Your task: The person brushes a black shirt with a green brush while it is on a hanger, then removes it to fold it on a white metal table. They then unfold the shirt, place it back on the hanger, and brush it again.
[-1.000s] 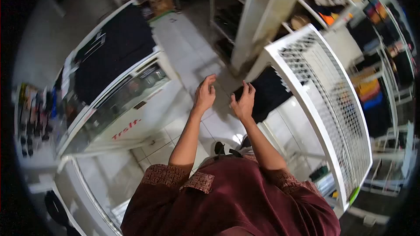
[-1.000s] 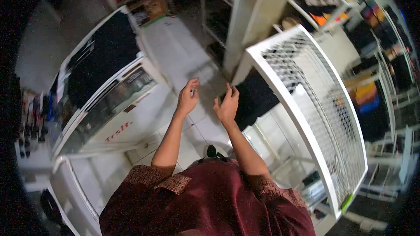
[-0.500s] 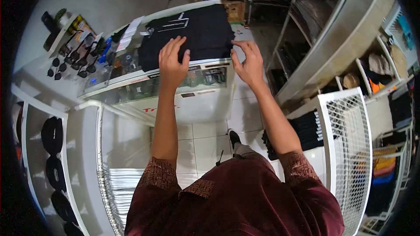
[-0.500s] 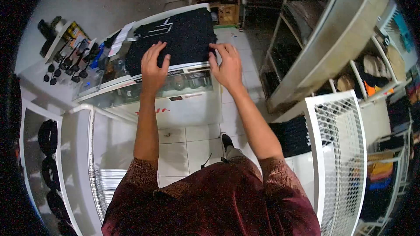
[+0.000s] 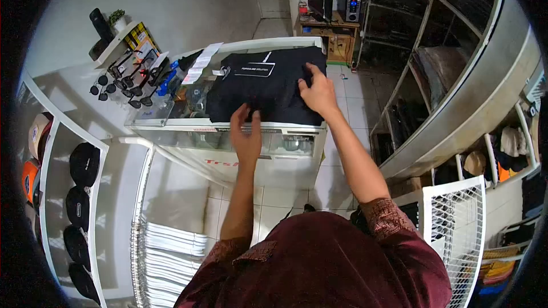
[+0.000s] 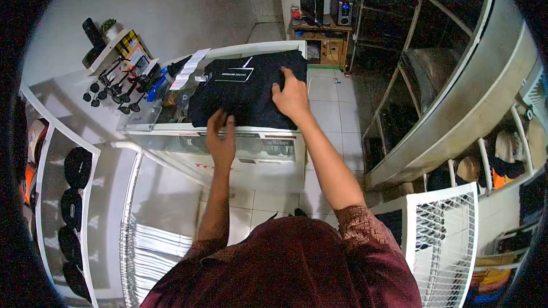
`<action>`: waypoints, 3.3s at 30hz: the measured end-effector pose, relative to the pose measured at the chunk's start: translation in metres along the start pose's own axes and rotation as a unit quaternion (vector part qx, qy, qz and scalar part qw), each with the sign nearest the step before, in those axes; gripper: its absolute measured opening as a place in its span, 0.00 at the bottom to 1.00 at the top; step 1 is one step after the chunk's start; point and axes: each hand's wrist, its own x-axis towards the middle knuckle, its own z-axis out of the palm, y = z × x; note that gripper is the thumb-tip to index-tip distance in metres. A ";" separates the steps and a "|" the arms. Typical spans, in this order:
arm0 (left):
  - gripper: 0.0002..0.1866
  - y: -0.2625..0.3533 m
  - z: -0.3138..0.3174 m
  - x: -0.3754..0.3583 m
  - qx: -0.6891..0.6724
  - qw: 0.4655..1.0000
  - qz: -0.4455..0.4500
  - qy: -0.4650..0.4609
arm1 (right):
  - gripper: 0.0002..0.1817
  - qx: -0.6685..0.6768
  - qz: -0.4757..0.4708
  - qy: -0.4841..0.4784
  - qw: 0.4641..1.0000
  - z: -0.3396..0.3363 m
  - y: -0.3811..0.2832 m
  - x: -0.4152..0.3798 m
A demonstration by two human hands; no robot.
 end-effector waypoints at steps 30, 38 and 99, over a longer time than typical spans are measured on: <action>0.25 0.034 0.028 -0.007 -0.439 0.826 -0.319 0.155 | 0.41 -0.102 -0.068 -0.272 0.954 0.074 0.004 0.149; 0.22 0.057 0.006 0.013 -0.459 0.824 -0.310 0.117 | 0.34 0.119 -0.018 -0.129 0.984 -0.010 -0.017 0.112; 0.31 0.350 0.253 -0.337 -0.149 0.647 0.342 -0.665 | 0.35 -0.376 0.577 0.404 0.602 -0.404 0.014 -0.614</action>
